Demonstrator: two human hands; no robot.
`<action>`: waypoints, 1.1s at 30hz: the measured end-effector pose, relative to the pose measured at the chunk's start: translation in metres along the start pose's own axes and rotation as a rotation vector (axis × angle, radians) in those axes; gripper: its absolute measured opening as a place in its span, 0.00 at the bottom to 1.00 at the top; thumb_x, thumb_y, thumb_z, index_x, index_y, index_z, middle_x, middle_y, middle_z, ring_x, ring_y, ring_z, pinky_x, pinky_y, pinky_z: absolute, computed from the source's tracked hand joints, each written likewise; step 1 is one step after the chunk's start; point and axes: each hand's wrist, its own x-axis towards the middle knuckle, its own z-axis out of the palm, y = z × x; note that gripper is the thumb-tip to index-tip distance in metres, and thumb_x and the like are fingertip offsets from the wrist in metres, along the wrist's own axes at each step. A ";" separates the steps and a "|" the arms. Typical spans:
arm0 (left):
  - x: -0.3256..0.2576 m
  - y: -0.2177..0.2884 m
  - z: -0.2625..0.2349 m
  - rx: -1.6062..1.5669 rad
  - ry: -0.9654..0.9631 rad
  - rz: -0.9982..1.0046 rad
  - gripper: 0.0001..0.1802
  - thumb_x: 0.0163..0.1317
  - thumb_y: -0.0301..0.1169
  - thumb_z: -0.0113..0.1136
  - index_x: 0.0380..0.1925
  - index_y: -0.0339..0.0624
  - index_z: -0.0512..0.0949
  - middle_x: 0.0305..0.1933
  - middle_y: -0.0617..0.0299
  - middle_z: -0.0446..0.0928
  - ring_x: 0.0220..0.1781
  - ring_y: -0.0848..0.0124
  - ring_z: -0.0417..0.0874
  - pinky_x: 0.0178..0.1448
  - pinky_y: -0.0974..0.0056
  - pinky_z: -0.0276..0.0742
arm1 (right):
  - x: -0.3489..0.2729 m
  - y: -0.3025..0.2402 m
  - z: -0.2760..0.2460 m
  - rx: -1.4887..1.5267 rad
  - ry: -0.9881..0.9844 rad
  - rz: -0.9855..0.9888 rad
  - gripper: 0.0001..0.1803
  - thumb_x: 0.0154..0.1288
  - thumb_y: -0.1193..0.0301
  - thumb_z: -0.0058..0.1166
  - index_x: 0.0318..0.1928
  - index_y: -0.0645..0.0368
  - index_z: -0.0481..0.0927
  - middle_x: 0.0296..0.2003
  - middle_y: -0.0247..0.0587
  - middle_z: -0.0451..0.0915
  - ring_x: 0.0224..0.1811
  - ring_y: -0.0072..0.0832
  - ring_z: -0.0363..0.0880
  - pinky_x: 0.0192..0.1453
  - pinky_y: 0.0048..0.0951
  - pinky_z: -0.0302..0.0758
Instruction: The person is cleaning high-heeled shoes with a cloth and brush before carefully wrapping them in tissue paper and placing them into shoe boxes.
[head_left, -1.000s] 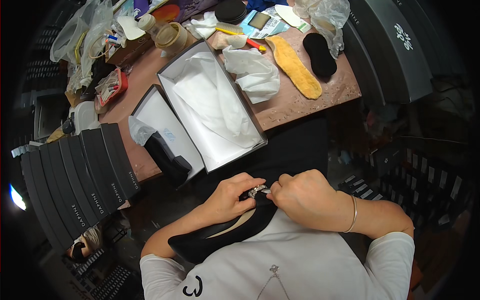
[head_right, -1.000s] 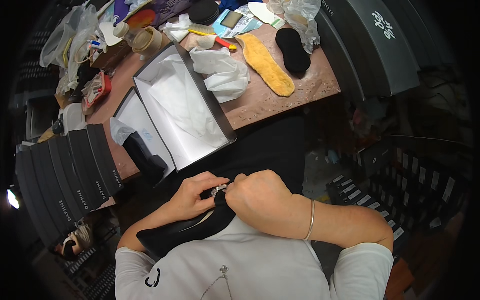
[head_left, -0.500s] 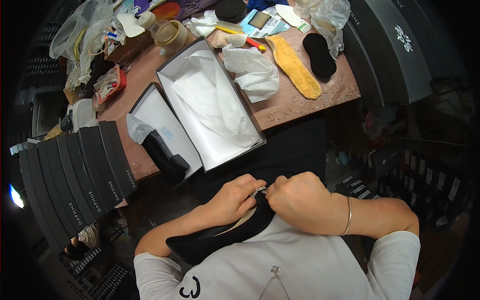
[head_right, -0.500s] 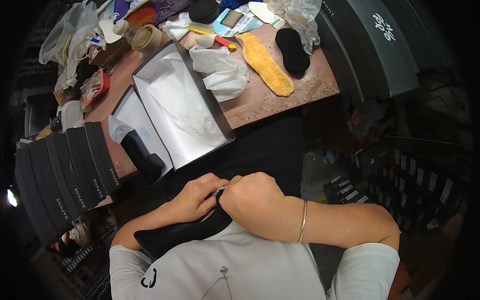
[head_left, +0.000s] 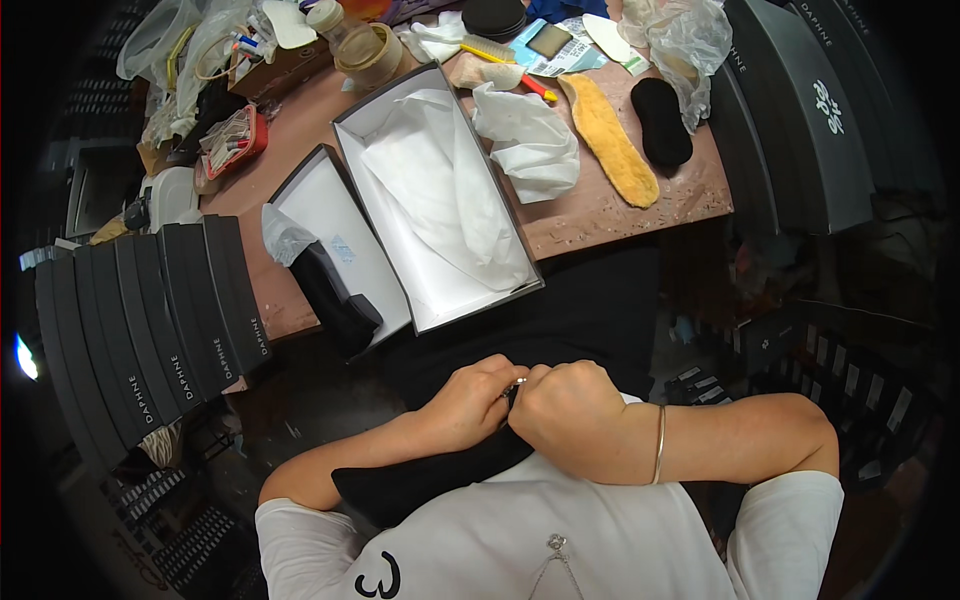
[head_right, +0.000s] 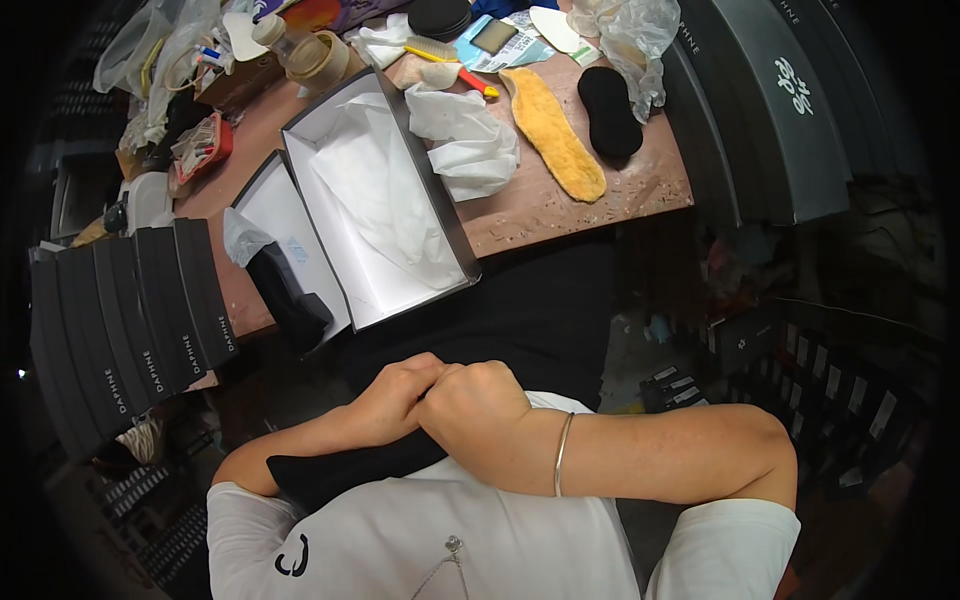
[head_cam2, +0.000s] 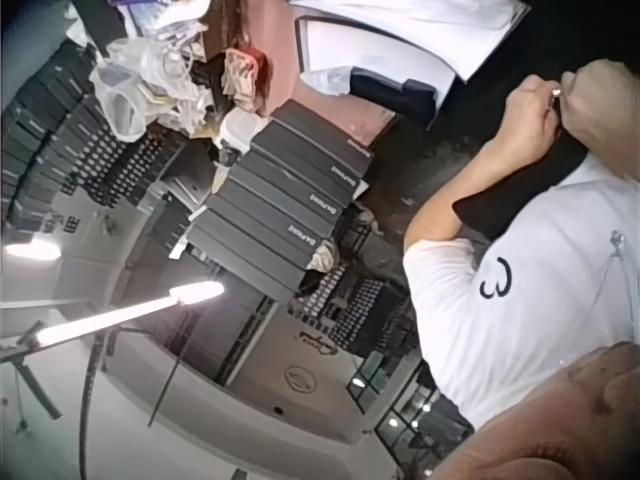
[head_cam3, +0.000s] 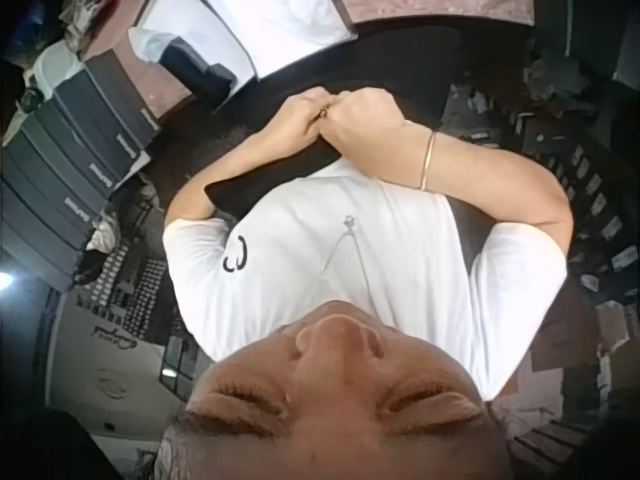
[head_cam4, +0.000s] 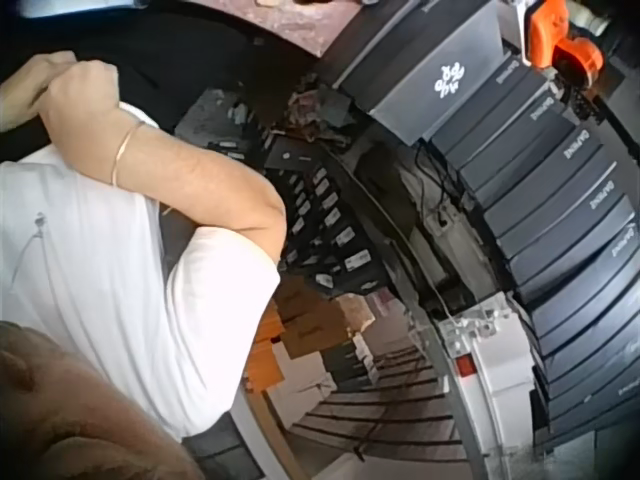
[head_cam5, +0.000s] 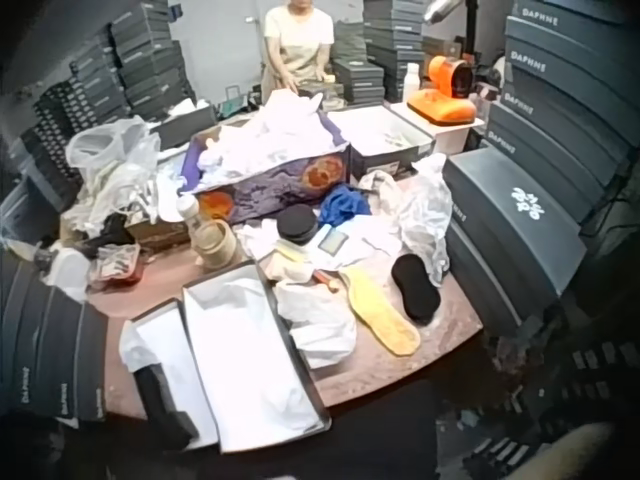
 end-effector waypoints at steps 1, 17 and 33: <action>0.000 0.000 -0.001 -0.013 -0.006 -0.015 0.20 0.51 0.18 0.54 0.48 0.31 0.76 0.37 0.47 0.75 0.38 0.51 0.79 0.44 0.57 0.77 | 0.003 -0.001 -0.001 0.024 -0.072 0.000 0.06 0.34 0.75 0.62 0.19 0.60 0.79 0.17 0.36 0.72 0.18 0.24 0.75 0.16 0.23 0.67; -0.014 0.001 -0.033 -0.758 0.160 -0.233 0.33 0.55 0.17 0.57 0.64 0.33 0.66 0.50 0.63 0.73 0.49 0.78 0.75 0.54 0.74 0.71 | 0.007 0.147 -0.043 0.409 0.580 0.465 0.18 0.65 0.59 0.55 0.35 0.65 0.81 0.28 0.56 0.80 0.32 0.51 0.81 0.37 0.44 0.75; 0.056 -0.017 -0.180 -0.356 0.872 0.085 0.31 0.53 0.18 0.54 0.62 0.33 0.68 0.54 0.55 0.75 0.56 0.68 0.75 0.63 0.67 0.68 | 0.020 0.296 -0.060 -0.071 1.052 0.969 0.47 0.54 0.64 0.67 0.70 0.56 0.53 0.56 0.58 0.68 0.57 0.55 0.68 0.57 0.49 0.70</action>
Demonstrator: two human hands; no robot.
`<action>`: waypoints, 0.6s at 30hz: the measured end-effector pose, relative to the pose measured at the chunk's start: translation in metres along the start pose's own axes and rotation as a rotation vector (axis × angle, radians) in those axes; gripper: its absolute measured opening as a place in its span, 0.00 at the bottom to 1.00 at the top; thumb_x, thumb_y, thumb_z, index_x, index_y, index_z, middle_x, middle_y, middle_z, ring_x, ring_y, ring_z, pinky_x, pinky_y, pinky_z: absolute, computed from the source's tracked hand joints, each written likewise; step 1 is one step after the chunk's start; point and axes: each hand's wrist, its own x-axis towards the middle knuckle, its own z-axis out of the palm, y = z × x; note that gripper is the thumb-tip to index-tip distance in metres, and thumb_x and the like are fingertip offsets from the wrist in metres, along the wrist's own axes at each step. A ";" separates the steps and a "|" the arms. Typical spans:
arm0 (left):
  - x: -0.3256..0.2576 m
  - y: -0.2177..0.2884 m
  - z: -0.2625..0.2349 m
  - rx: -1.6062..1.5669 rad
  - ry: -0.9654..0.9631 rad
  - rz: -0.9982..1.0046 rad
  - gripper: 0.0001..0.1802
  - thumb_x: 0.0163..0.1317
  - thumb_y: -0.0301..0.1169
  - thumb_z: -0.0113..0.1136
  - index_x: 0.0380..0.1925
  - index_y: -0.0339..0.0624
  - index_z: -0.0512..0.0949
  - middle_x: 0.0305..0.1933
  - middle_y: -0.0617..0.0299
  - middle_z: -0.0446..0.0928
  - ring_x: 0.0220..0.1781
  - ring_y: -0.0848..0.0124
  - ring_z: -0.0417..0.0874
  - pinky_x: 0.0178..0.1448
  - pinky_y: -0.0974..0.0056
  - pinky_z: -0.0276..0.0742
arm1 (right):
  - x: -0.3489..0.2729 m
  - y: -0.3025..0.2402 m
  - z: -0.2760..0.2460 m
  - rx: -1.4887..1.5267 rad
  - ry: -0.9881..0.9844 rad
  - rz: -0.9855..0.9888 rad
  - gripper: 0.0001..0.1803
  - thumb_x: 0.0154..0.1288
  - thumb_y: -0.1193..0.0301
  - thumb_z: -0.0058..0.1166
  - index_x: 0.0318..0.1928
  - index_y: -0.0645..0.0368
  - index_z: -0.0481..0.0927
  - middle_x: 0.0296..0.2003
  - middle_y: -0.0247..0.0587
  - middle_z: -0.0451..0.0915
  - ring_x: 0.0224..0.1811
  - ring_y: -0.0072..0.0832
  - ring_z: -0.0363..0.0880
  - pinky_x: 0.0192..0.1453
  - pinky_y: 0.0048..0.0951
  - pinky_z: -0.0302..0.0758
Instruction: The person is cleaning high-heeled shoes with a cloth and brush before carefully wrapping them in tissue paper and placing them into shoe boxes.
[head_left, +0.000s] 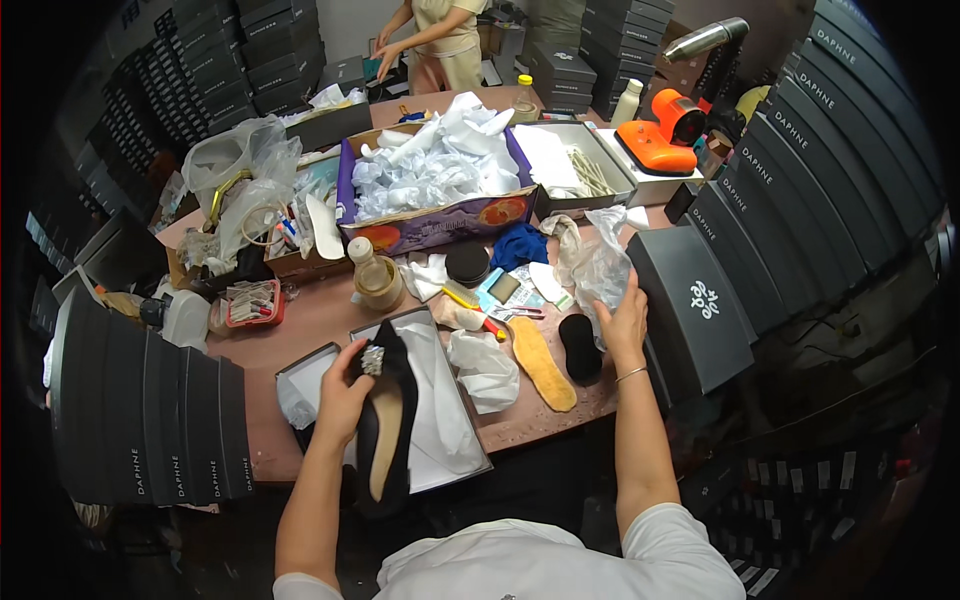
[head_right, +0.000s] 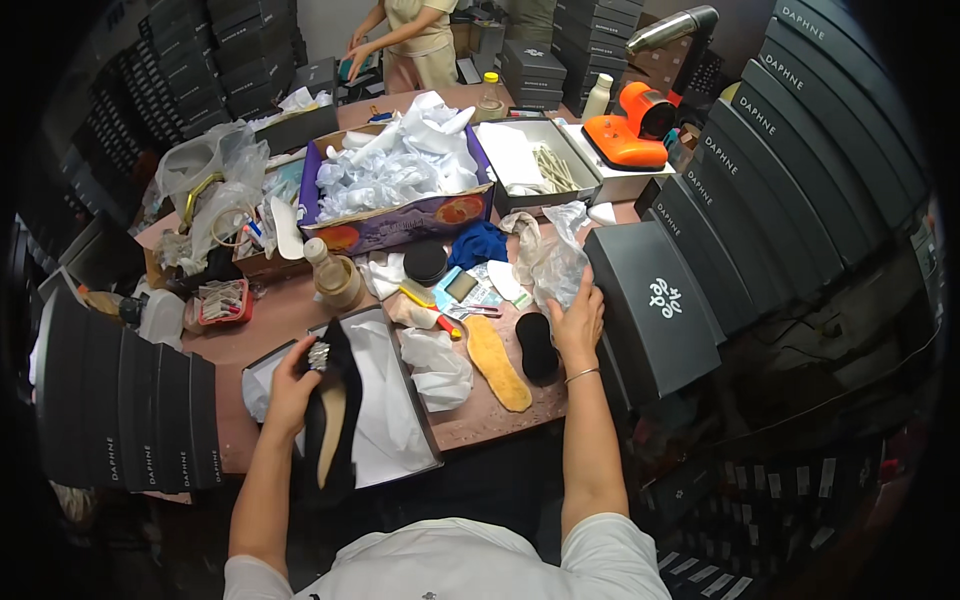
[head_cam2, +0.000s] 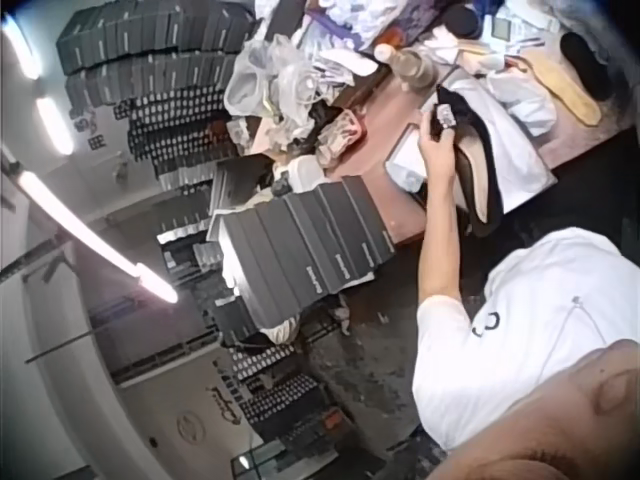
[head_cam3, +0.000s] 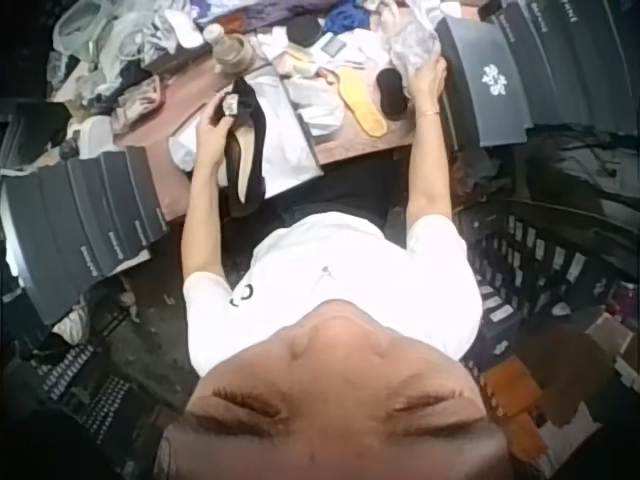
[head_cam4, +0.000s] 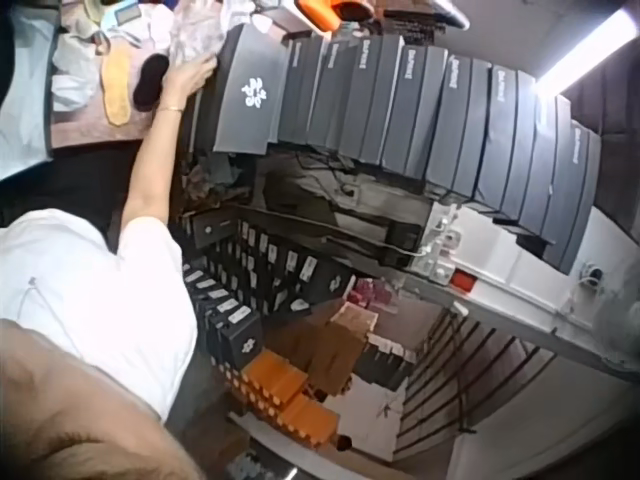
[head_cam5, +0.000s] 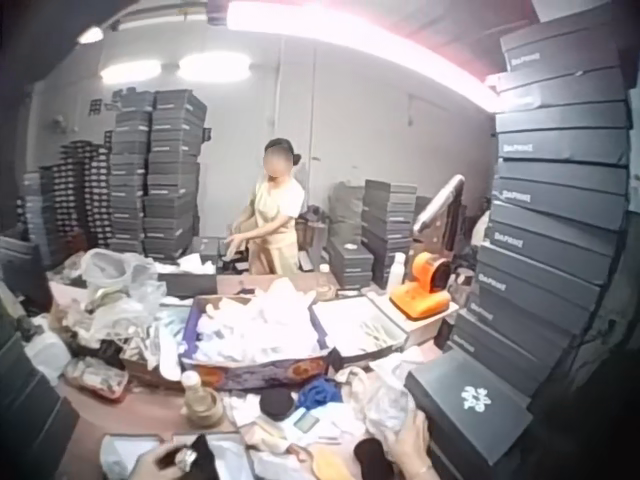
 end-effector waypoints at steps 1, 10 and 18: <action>0.010 -0.017 0.004 -0.057 -0.045 -0.067 0.33 0.53 0.19 0.55 0.63 0.33 0.66 0.57 0.51 0.74 0.59 0.63 0.75 0.65 0.64 0.67 | 0.002 -0.007 0.004 -0.009 0.006 -0.012 0.48 0.54 0.65 0.67 0.70 0.55 0.52 0.55 0.58 0.68 0.57 0.55 0.69 0.57 0.50 0.70; -0.052 0.047 0.013 0.429 0.055 0.379 0.32 0.54 0.29 0.67 0.61 0.36 0.69 0.62 0.46 0.69 0.65 0.53 0.70 0.68 0.57 0.65 | 0.024 -0.037 -0.026 0.344 0.069 -0.421 0.14 0.53 0.82 0.51 0.42 0.63 0.80 0.39 0.48 0.80 0.44 0.47 0.79 0.48 0.40 0.75; -0.095 0.095 0.015 0.938 -0.808 0.648 0.27 0.52 0.47 0.69 0.47 0.43 0.76 0.67 0.48 0.63 0.73 0.48 0.57 0.73 0.44 0.54 | -0.133 -0.198 -0.142 0.567 -1.114 -1.424 0.08 0.55 0.76 0.54 0.38 0.60 0.78 0.37 0.42 0.74 0.42 0.37 0.78 0.43 0.34 0.77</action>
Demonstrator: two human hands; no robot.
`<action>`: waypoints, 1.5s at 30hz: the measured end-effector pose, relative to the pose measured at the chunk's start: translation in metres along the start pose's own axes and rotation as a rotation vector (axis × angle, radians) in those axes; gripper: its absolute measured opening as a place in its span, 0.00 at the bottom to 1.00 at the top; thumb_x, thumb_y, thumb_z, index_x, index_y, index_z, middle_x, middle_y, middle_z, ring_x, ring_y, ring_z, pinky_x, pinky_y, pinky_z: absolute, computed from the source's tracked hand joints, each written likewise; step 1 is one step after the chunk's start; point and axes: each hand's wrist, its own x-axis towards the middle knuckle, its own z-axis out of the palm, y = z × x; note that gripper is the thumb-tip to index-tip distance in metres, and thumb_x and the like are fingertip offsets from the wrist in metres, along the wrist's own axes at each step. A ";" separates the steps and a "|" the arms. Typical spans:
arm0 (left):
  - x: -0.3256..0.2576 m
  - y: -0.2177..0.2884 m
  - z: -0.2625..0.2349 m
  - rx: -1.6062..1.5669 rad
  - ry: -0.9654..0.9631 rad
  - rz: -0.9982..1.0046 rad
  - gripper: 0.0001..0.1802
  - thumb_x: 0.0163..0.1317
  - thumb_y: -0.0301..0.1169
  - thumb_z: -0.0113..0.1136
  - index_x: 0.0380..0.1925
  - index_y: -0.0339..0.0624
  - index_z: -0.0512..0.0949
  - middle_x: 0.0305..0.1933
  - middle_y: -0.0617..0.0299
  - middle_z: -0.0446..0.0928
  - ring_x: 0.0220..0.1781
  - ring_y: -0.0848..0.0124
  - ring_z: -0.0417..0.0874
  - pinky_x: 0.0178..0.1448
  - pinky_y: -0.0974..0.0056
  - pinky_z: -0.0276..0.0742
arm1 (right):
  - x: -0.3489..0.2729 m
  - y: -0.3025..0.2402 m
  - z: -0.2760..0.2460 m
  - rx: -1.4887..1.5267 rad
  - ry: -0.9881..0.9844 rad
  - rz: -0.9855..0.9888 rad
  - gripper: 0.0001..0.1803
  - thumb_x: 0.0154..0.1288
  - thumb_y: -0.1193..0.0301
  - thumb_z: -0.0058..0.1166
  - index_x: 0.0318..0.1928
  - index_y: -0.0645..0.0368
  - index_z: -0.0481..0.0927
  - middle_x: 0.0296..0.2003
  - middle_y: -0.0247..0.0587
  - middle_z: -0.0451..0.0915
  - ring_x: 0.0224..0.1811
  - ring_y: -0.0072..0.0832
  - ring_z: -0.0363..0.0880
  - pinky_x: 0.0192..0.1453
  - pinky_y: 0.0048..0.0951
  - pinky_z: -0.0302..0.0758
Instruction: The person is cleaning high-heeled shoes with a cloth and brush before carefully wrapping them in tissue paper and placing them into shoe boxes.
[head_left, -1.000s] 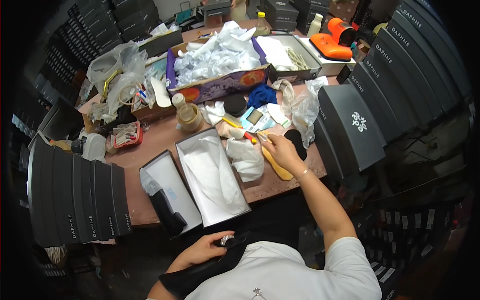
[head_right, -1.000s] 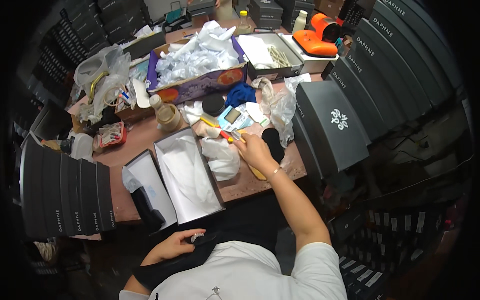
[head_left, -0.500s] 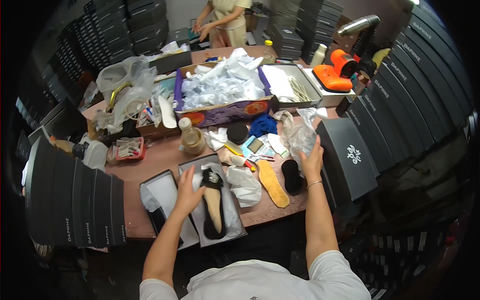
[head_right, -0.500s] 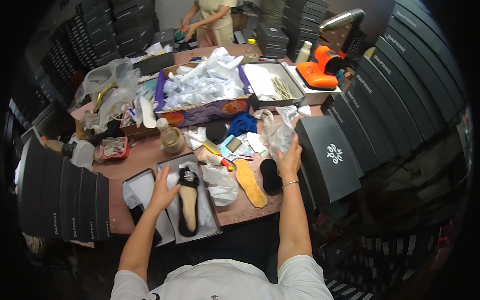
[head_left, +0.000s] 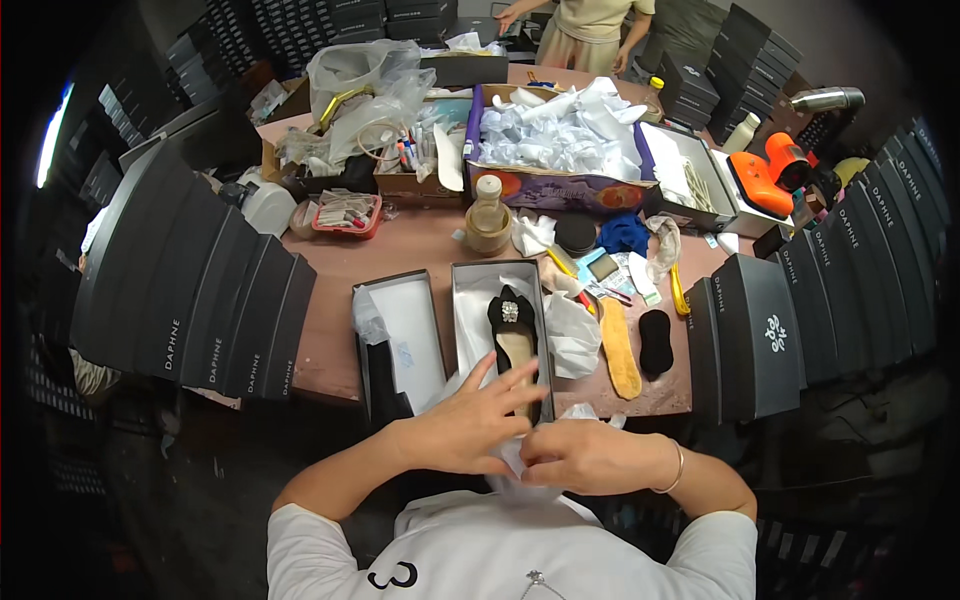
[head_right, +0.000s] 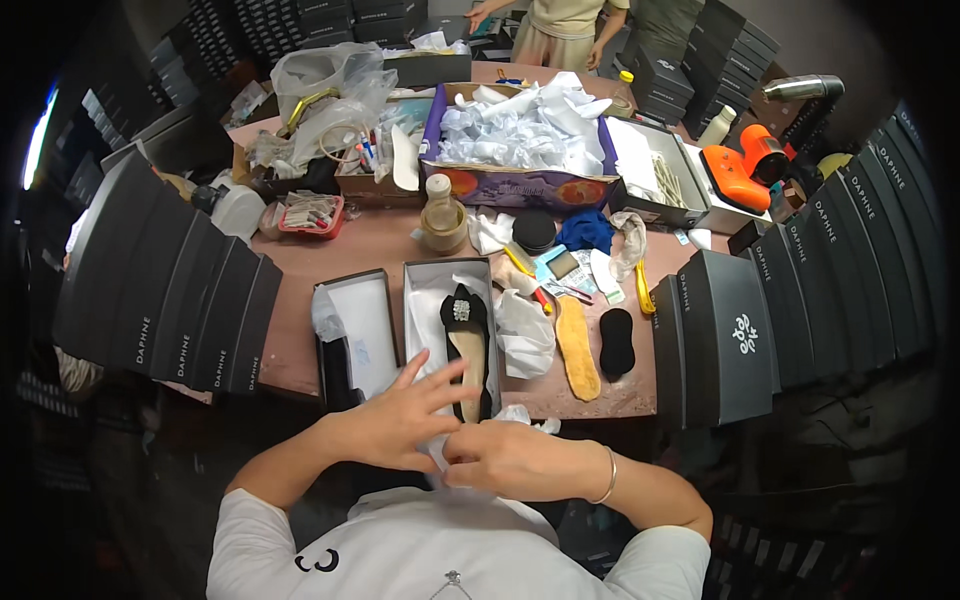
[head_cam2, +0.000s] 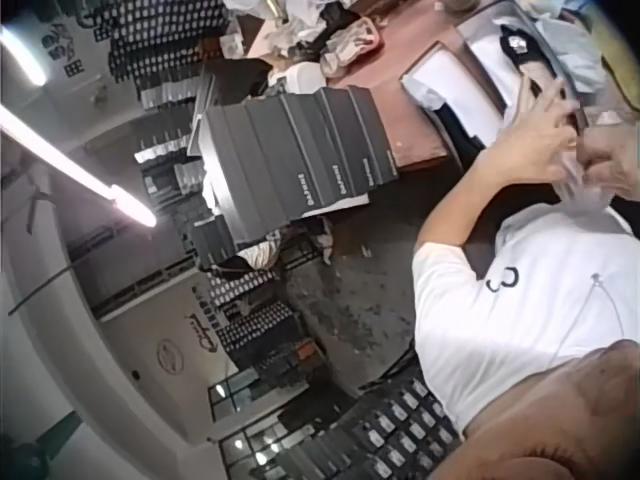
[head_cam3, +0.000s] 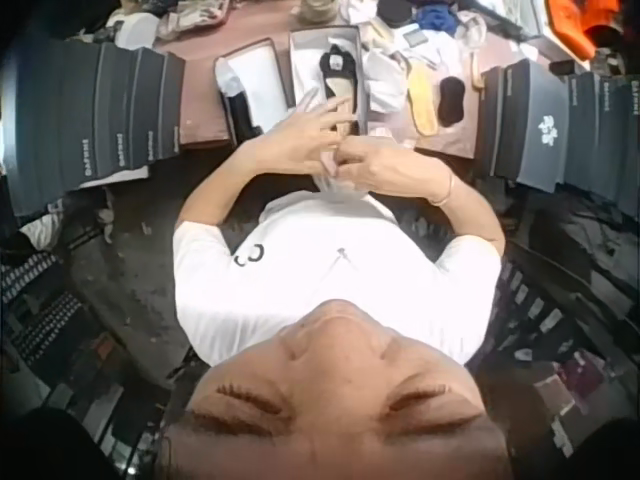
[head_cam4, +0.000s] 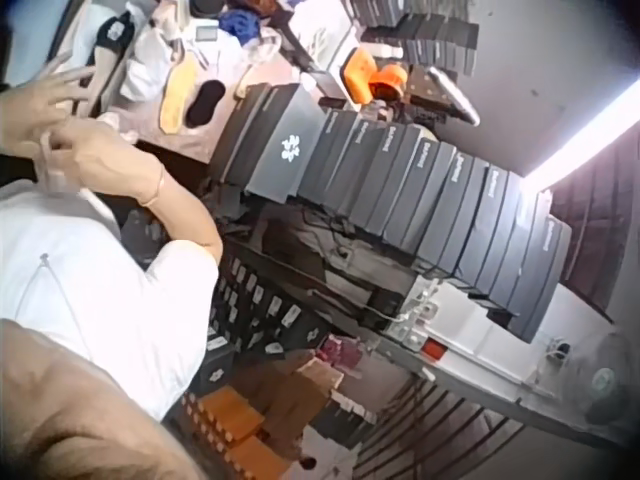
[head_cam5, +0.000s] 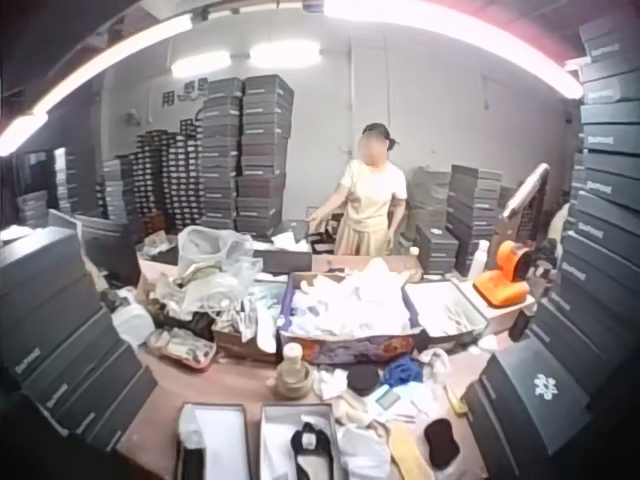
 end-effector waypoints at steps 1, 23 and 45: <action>-0.006 -0.010 0.013 -0.200 -0.087 -0.135 0.24 0.52 0.44 0.69 0.45 0.41 0.77 0.61 0.49 0.68 0.67 0.50 0.64 0.68 0.48 0.60 | -0.002 -0.002 0.003 0.011 0.003 0.037 0.10 0.56 0.76 0.55 0.41 0.60 0.78 0.40 0.43 0.75 0.43 0.37 0.78 0.45 0.34 0.77; -0.116 -0.110 0.104 -1.395 1.291 -0.771 0.12 0.56 0.16 0.54 0.41 0.36 0.76 0.42 0.61 0.79 0.44 0.70 0.80 0.49 0.64 0.76 | -0.100 0.113 0.077 -0.023 0.814 0.894 0.14 0.46 0.86 0.56 0.37 0.65 0.78 0.33 0.49 0.81 0.38 0.40 0.82 0.45 0.31 0.75; -0.100 -0.102 0.109 -1.176 0.902 -0.675 0.24 0.47 0.08 0.41 0.42 0.30 0.80 0.38 0.59 0.81 0.41 0.73 0.80 0.50 0.71 0.75 | -0.147 0.065 0.045 -0.367 0.208 1.022 0.25 0.55 0.74 0.61 0.55 0.56 0.76 0.51 0.49 0.77 0.52 0.48 0.77 0.55 0.40 0.75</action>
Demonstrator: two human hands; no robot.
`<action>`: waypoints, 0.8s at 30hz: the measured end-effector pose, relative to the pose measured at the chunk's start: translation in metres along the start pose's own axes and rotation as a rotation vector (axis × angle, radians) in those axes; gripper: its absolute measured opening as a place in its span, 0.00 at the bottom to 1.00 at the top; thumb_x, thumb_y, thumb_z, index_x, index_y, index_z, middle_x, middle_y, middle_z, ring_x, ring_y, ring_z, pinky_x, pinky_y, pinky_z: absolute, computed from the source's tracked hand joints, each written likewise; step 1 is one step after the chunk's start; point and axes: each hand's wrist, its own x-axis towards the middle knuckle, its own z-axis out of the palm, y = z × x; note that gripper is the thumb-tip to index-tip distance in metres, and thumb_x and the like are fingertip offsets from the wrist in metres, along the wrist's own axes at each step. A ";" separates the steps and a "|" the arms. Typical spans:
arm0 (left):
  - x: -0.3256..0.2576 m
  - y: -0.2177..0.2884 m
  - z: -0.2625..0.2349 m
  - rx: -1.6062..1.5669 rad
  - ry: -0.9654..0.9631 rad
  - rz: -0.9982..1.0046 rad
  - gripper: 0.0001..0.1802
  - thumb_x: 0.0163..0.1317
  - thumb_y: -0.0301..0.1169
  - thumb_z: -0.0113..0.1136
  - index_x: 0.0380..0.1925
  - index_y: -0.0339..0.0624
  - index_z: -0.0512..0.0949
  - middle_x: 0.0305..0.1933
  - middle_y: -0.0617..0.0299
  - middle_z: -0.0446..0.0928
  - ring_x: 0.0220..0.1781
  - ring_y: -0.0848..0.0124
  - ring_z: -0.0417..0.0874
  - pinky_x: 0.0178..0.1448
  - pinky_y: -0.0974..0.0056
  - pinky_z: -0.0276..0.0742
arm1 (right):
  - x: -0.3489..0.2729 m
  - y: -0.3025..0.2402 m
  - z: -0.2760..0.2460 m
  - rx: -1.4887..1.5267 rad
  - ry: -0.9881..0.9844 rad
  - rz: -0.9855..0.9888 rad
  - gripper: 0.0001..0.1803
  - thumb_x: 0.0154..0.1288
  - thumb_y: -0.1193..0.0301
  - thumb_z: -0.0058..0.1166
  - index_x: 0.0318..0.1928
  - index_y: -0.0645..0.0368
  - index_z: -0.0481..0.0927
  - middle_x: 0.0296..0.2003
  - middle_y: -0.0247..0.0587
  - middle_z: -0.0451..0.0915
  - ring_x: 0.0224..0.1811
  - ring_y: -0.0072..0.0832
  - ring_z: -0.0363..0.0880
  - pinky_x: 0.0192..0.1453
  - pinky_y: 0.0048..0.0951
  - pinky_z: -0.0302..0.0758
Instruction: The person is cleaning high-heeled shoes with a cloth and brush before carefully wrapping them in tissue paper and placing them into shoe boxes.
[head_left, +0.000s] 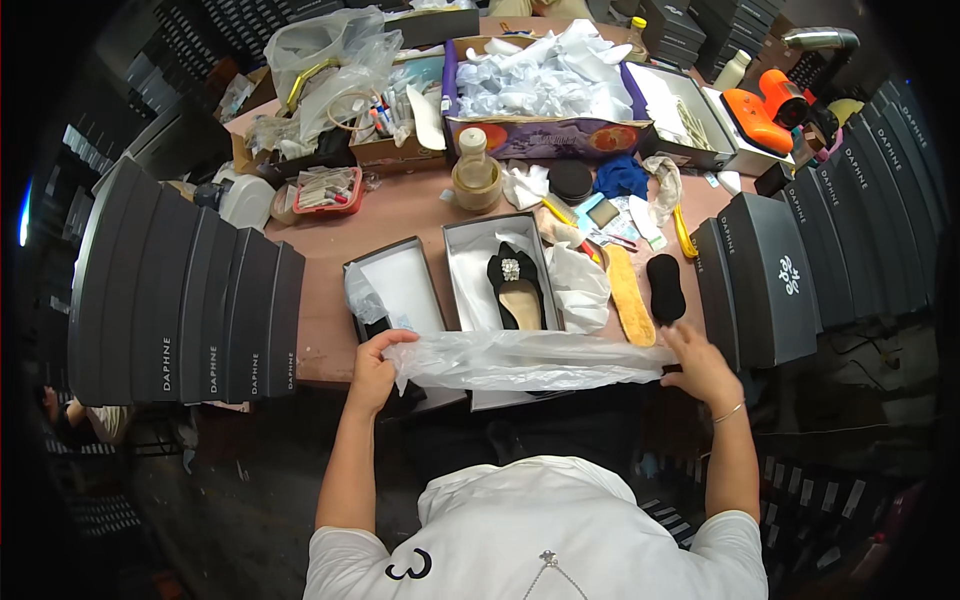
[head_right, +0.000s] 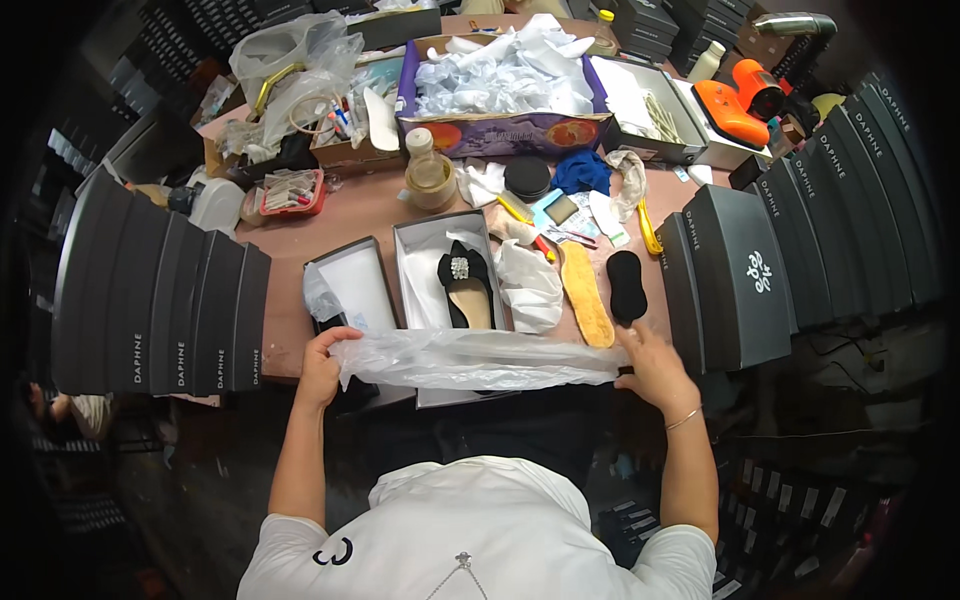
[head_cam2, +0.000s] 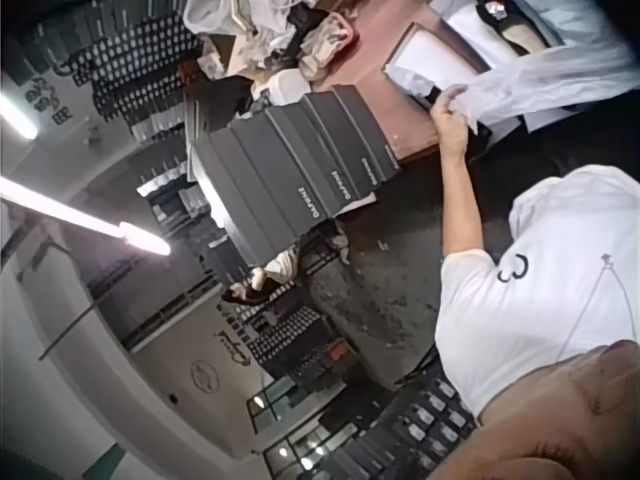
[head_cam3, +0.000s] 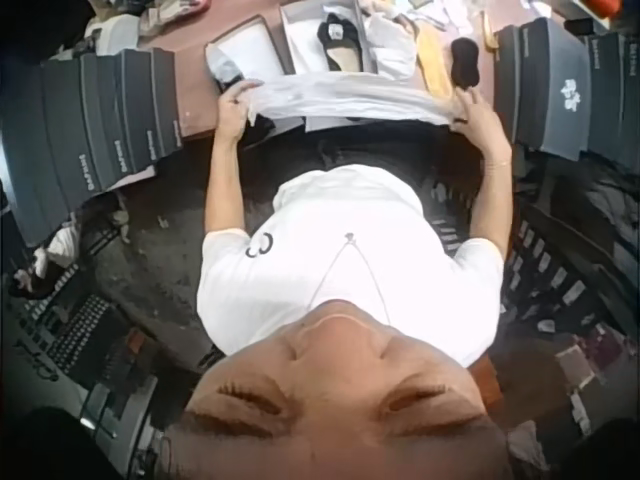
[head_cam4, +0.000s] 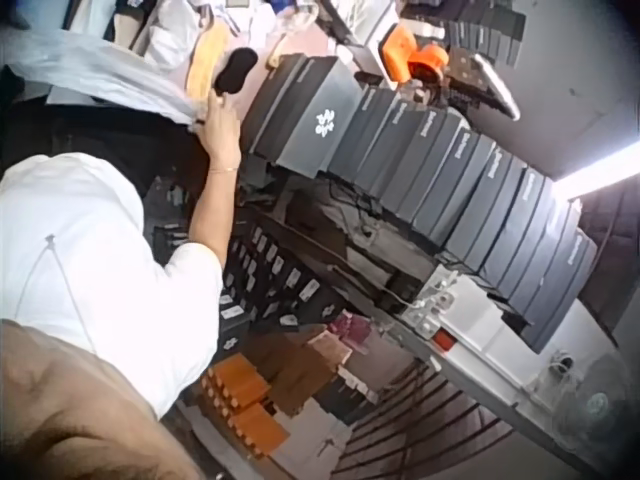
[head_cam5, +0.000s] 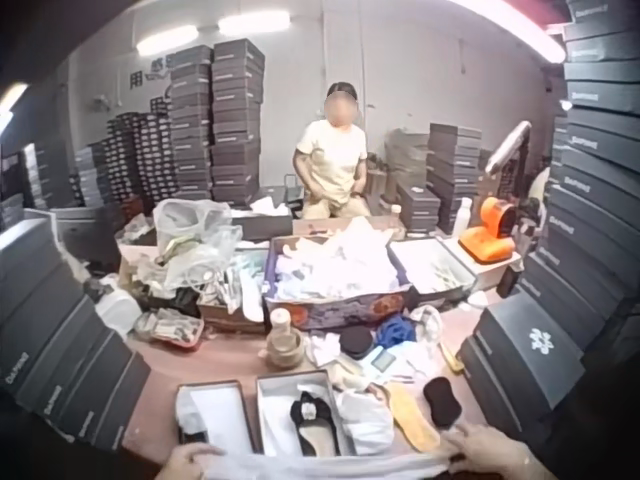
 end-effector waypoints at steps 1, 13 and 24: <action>-0.002 0.008 0.001 0.016 -0.031 -0.033 0.27 0.43 0.09 0.38 0.41 0.30 0.80 0.40 0.59 0.81 0.42 0.73 0.80 0.51 0.71 0.74 | 0.009 -0.011 -0.019 0.021 0.040 -0.074 0.26 0.55 0.72 0.62 0.56 0.58 0.75 0.53 0.50 0.76 0.54 0.48 0.76 0.57 0.38 0.74; 0.017 0.051 0.013 0.091 -0.009 0.270 0.27 0.48 0.11 0.48 0.52 0.35 0.76 0.46 0.60 0.79 0.49 0.70 0.78 0.56 0.68 0.72 | 0.133 -0.107 0.040 0.841 -0.644 -0.432 0.19 0.65 0.60 0.60 0.45 0.64 0.81 0.33 0.37 0.82 0.36 0.23 0.77 0.43 0.27 0.74; -0.007 -0.006 0.153 -0.509 0.105 -0.062 0.15 0.64 0.22 0.53 0.51 0.34 0.72 0.46 0.59 0.79 0.49 0.69 0.80 0.52 0.63 0.78 | 0.090 -0.122 0.057 1.082 -0.008 -0.183 0.13 0.69 0.67 0.55 0.35 0.67 0.80 0.24 0.32 0.75 0.27 0.16 0.67 0.32 0.24 0.67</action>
